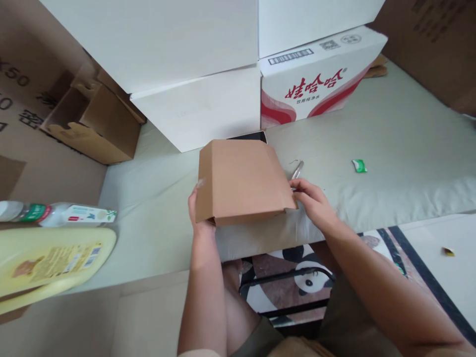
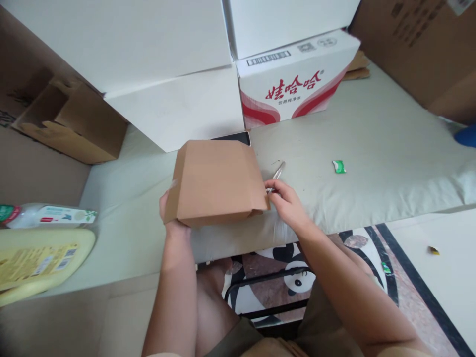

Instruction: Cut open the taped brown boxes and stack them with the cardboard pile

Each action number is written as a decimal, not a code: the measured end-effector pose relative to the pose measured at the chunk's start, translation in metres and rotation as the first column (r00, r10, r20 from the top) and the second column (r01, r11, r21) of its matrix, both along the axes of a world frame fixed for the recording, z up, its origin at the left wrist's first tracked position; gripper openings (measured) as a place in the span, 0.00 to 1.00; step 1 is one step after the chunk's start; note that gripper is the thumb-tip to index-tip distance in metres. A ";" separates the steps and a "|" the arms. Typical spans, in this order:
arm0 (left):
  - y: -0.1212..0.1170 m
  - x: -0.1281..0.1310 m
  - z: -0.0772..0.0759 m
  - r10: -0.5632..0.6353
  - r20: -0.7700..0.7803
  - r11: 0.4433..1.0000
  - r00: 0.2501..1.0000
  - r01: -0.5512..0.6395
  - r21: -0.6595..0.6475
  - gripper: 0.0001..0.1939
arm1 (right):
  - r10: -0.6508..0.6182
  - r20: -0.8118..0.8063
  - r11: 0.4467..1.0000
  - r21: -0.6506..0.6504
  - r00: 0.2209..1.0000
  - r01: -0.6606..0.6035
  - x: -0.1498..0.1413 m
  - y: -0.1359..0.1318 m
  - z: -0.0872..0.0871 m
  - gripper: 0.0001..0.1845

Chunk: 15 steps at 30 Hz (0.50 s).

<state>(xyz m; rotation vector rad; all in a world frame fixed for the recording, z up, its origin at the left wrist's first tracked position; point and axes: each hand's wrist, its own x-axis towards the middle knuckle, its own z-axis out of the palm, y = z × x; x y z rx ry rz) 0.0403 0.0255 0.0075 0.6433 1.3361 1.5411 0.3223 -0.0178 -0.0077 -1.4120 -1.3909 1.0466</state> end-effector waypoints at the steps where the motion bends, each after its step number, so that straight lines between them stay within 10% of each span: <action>1: 0.001 0.001 0.000 0.022 0.011 1.000 1.000 -0.022 -0.008 0.18 | -0.004 -0.101 1.000 -0.007 0.995 0.003 -0.001 -0.001 0.000 0.18; 5: 0.000 0.001 -0.001 0.105 0.008 0.994 0.994 -0.104 -0.039 0.11 | 0.009 -0.321 0.994 0.106 0.947 0.026 -0.002 -0.004 -0.005 0.31; 15: -0.006 0.003 0.002 0.153 -0.177 0.985 0.972 -0.135 0.111 0.11 | 0.117 -0.180 0.986 0.135 0.977 -0.094 -0.004 -0.011 -0.006 0.49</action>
